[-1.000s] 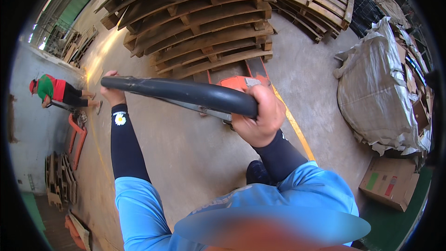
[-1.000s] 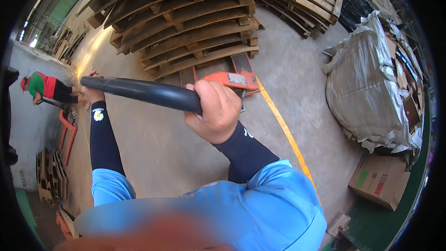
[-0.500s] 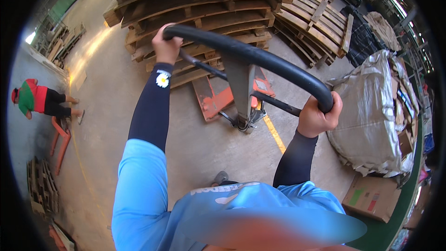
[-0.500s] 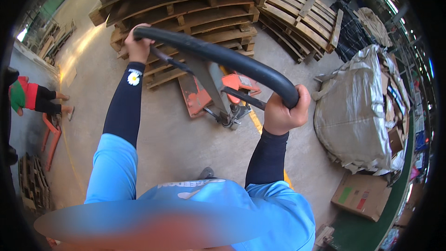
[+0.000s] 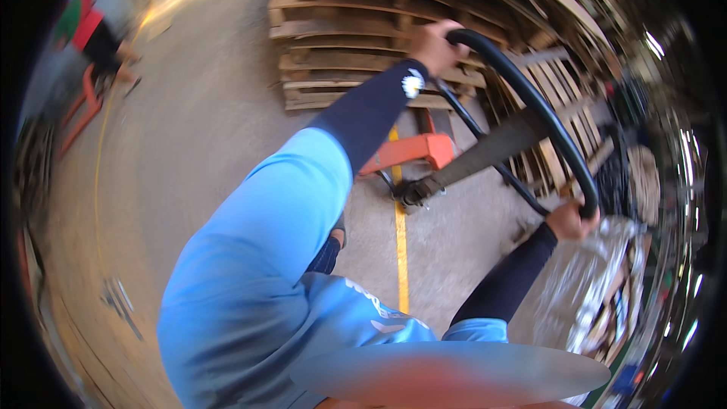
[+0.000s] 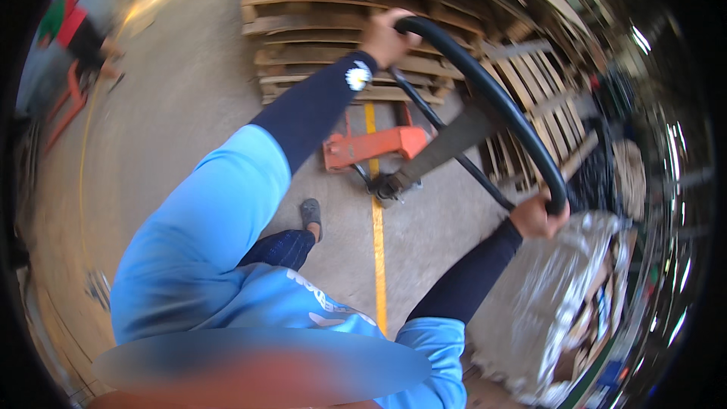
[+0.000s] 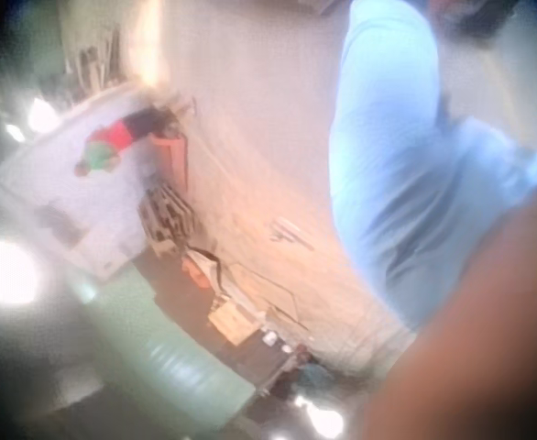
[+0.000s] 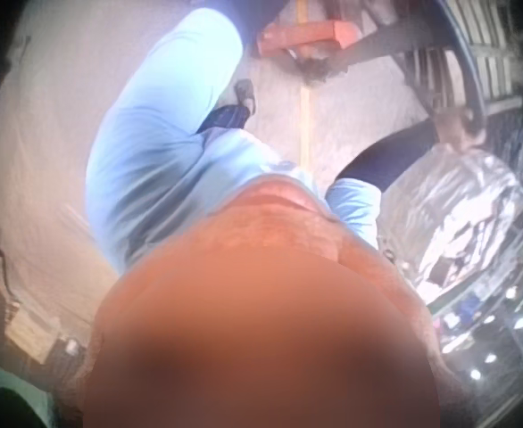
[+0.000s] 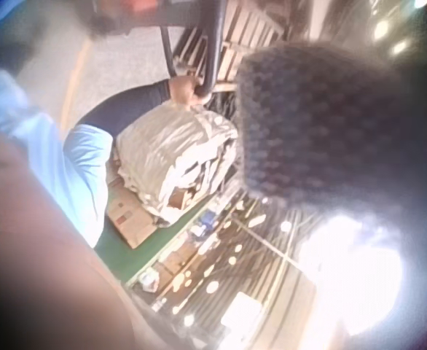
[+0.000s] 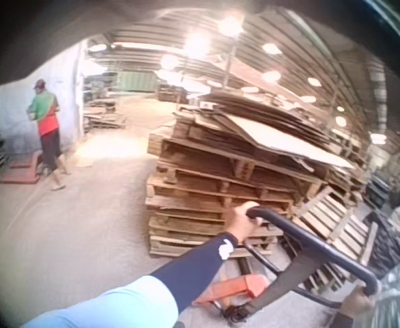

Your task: The person uses a manual pallet jack to lift and move stacks of wooden pallets within a warehouse. They also pick up and place individual pallets by hand, repositioning them into different stacks.

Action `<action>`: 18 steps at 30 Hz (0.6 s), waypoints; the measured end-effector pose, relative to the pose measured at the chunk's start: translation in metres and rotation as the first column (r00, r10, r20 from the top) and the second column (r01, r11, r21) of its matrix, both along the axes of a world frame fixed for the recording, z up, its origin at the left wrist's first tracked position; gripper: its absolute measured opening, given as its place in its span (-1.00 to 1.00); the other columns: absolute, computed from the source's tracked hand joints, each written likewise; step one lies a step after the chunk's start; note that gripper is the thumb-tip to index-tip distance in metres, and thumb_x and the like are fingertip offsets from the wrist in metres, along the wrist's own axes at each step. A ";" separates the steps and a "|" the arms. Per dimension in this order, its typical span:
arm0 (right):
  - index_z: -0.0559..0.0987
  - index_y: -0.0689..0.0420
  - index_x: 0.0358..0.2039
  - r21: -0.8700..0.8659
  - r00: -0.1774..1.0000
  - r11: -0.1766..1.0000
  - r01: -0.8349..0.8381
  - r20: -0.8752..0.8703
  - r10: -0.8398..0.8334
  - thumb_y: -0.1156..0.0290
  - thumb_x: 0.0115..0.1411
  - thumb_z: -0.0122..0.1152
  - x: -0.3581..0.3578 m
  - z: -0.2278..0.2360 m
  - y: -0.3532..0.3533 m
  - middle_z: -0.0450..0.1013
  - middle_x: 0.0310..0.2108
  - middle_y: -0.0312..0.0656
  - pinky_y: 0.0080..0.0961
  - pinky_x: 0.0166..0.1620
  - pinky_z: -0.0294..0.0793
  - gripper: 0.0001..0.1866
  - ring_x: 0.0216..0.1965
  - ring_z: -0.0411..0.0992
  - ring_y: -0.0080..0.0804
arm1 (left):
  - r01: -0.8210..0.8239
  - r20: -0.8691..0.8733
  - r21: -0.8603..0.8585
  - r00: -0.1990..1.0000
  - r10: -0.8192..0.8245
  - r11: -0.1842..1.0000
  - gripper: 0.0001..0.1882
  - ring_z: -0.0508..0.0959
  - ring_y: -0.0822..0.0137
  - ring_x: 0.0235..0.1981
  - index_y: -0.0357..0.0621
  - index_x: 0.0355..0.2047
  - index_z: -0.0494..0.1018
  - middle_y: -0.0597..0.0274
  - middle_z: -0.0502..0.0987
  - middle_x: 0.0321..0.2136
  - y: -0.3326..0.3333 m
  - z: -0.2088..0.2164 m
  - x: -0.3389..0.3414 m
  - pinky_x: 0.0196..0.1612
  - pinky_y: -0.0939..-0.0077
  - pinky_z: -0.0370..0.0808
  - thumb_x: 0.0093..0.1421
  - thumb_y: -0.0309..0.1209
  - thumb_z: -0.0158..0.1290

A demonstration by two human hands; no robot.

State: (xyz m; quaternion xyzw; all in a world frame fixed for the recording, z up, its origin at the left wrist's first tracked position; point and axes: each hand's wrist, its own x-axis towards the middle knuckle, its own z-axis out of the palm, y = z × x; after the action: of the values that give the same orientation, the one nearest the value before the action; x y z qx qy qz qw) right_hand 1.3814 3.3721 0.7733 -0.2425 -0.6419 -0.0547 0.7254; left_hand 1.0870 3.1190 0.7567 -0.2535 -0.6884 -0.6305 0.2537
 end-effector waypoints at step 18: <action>0.67 0.03 -0.37 -0.415 0.968 0.882 0.222 -0.014 -0.250 0.17 0.02 0.35 -0.100 -0.016 0.136 0.59 -0.44 -0.17 -0.25 -0.28 0.52 -0.76 -0.37 0.55 -0.10 | 0.152 0.291 -0.186 0.952 -0.093 0.971 -0.84 0.60 0.04 -0.36 0.07 -0.45 0.58 0.13 0.60 -0.48 0.083 0.020 -0.079 -0.28 0.19 0.51 -0.13 -0.34 0.15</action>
State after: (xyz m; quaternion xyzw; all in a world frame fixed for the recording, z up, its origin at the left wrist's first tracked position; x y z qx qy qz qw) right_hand 1.2812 3.5081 0.7575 -0.4674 -0.5801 0.0016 0.6671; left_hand 1.0082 3.2020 0.7766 -0.2290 -0.7618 -0.5999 0.0864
